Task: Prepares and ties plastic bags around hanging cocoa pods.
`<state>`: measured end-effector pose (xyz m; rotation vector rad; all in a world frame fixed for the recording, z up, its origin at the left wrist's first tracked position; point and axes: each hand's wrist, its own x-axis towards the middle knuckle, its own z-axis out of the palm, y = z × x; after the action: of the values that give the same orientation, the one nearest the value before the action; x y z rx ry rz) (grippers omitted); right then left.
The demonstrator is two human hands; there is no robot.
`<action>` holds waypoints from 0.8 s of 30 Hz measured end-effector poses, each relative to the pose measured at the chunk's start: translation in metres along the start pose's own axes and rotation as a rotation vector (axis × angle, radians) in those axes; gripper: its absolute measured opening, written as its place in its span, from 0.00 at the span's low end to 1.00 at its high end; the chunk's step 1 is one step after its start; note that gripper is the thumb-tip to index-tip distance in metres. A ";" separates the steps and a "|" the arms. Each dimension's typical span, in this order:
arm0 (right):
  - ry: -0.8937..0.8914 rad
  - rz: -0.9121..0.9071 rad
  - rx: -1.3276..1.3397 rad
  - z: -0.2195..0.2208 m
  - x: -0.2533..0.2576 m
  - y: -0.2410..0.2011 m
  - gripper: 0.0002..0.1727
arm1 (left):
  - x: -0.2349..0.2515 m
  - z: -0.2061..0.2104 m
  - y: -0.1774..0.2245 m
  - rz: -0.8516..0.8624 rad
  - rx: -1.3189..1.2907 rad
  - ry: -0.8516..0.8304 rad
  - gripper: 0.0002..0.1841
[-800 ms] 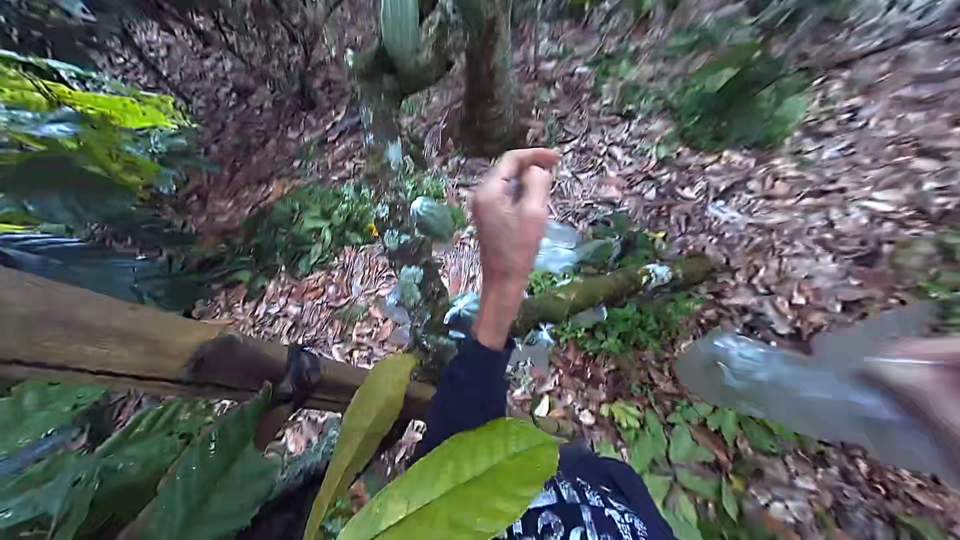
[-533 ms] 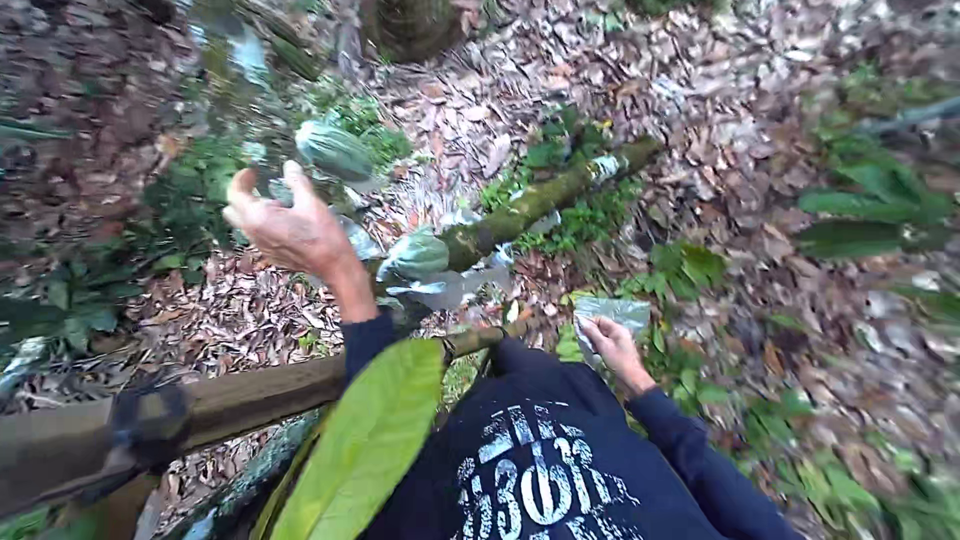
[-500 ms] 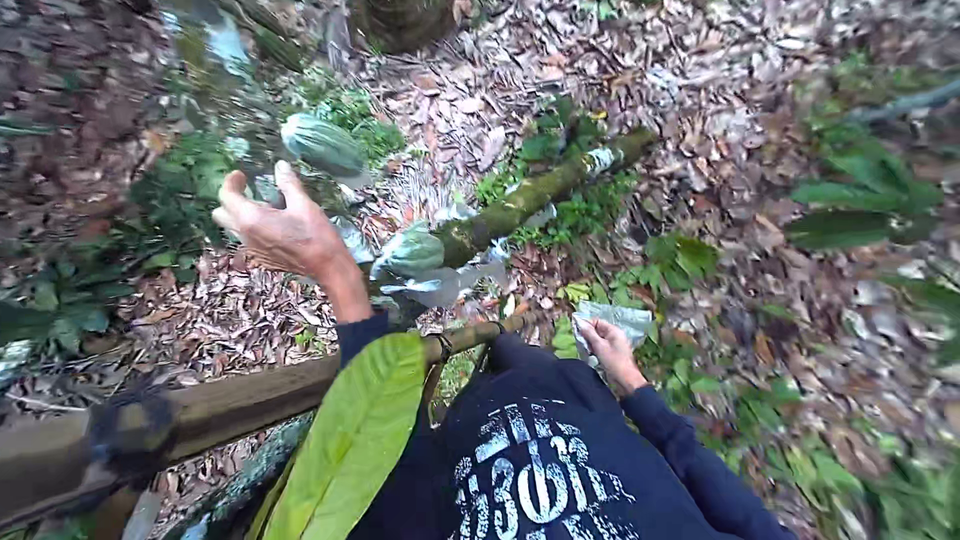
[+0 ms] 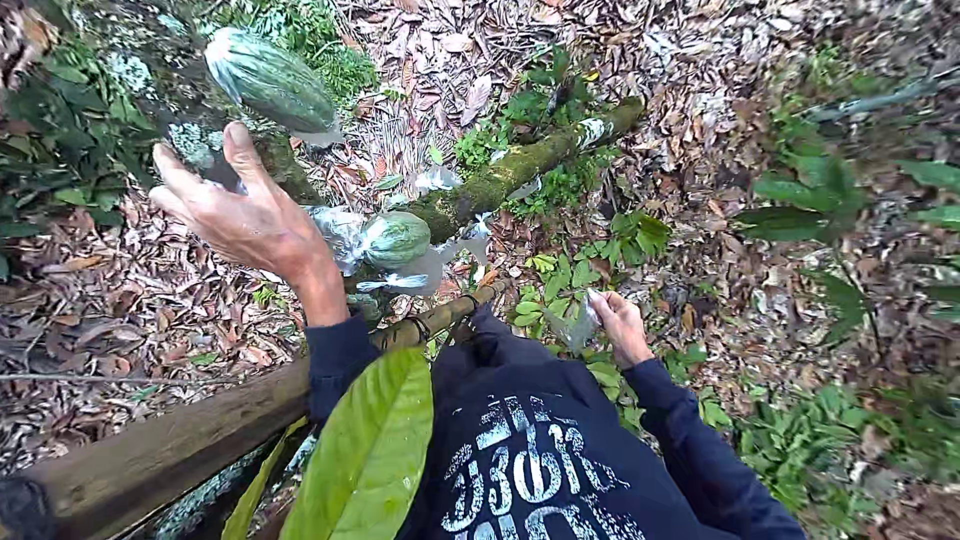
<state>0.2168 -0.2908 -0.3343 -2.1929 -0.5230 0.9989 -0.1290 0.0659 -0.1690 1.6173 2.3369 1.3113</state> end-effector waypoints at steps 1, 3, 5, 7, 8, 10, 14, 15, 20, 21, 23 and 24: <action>-0.005 -0.017 0.001 0.000 0.004 -0.010 0.17 | 0.000 -0.001 0.001 0.000 -0.015 -0.008 0.40; -0.030 -0.053 0.018 0.003 0.009 -0.025 0.15 | 0.001 -0.002 0.003 -0.003 -0.033 -0.010 0.39; -0.065 -0.072 0.010 0.006 0.007 -0.032 0.15 | 0.000 -0.003 0.002 0.005 -0.038 -0.013 0.39; -0.083 -0.078 0.024 0.008 0.002 -0.036 0.14 | 0.000 -0.002 0.000 0.016 -0.049 -0.003 0.39; -0.085 -0.081 0.034 0.009 -0.002 -0.037 0.13 | 0.001 0.000 -0.001 0.021 -0.051 0.003 0.39; -0.075 -0.085 0.059 0.006 -0.013 -0.030 0.13 | 0.000 0.001 -0.004 0.027 -0.069 0.007 0.38; 0.002 -0.076 0.096 -0.003 -0.049 -0.004 0.14 | 0.000 -0.001 -0.007 0.033 -0.061 0.009 0.40; 0.028 -0.074 0.111 -0.008 -0.058 0.001 0.14 | 0.000 0.000 -0.009 0.044 -0.068 0.013 0.40; 0.176 -0.080 0.227 -0.024 -0.097 0.023 0.12 | -0.022 -0.035 0.058 -0.165 0.159 -0.238 0.31; 0.195 -0.081 0.246 -0.026 -0.103 0.026 0.11 | -0.022 -0.038 0.061 -0.189 0.175 -0.259 0.30; 0.230 -0.090 0.270 -0.030 -0.110 0.031 0.11 | -0.010 -0.006 0.002 0.107 -0.039 0.042 0.35; 0.243 -0.090 0.274 -0.031 -0.113 0.032 0.11 | -0.004 -0.001 -0.007 0.108 -0.100 0.054 0.37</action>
<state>0.1726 -0.3921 -0.2845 -1.9900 -0.3461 0.6982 -0.1329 0.0615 -0.1747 1.7204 2.2012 1.4839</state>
